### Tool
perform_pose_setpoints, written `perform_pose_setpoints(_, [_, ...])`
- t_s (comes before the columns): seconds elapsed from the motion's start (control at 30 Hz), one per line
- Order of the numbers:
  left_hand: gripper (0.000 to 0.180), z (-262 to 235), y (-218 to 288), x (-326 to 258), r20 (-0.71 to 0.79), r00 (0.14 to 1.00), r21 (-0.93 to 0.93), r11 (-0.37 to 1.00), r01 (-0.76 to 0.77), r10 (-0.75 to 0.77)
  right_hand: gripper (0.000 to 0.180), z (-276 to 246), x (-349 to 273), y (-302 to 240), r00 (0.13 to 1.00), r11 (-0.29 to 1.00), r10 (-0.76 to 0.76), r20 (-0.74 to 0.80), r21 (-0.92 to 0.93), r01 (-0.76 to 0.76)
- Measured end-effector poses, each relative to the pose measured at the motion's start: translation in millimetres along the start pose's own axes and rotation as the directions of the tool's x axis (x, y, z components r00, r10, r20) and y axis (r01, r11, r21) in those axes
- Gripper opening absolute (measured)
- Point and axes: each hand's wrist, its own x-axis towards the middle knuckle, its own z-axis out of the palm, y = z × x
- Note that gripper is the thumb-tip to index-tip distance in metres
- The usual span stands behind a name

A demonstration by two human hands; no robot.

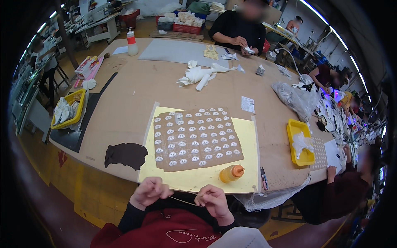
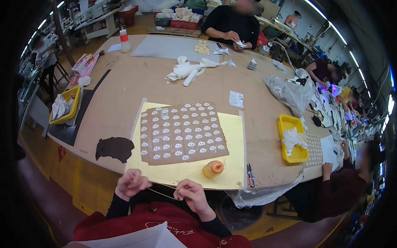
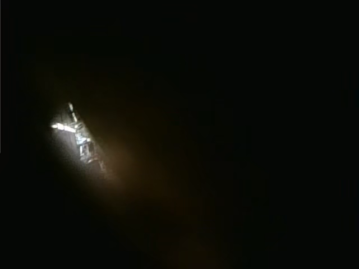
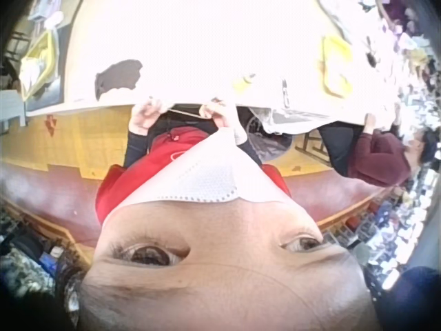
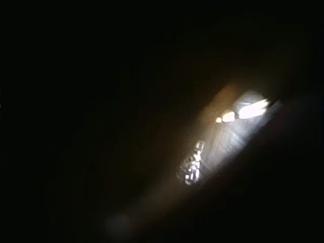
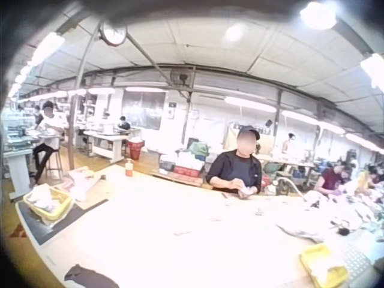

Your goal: The person applies a yellow liquid from a squeeze bottle onto small white skull-shaped decorations arranged on a brown board. They also handle a small dark object and a cloth, wiping the object and placing it on the table. The person continues to apply the liquid to multiple decorations in a grid pattern.

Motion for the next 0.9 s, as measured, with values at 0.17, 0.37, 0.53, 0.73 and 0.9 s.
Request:
perform_pose_setpoints(0.17, [0.050,10,8,10,-0.320,0.889,-0.201,0.894,-0.400,0.326,0.028,10,10,0,0.974,0.963,0.226,-0.028,-0.144,-0.228])
perform_pose_setpoints(0.37, [0.043,6,16,11,-0.222,0.860,0.861,0.507,-0.048,0.459,0.008,22,25,9,0.998,0.603,-0.055,0.006,-0.797,0.038])
perform_pose_setpoints(0.53, [0.022,4,-41,13,0.237,0.964,0.946,0.199,-0.258,0.125,0.005,17,18,11,0.969,0.571,-0.239,-0.058,-0.816,0.092])
perform_pose_setpoints(0.73, [0.006,31,-34,5,0.036,0.984,0.757,0.638,-0.140,0.173,0.004,15,24,18,0.981,0.434,-0.179,-0.071,-0.901,0.014])
perform_pose_setpoints(0.9, [0.008,28,-31,-4,0.026,0.999,0.378,0.926,0.010,-0.021,0.004,13,27,19,0.994,0.418,-0.101,-0.047,-0.908,-0.001])
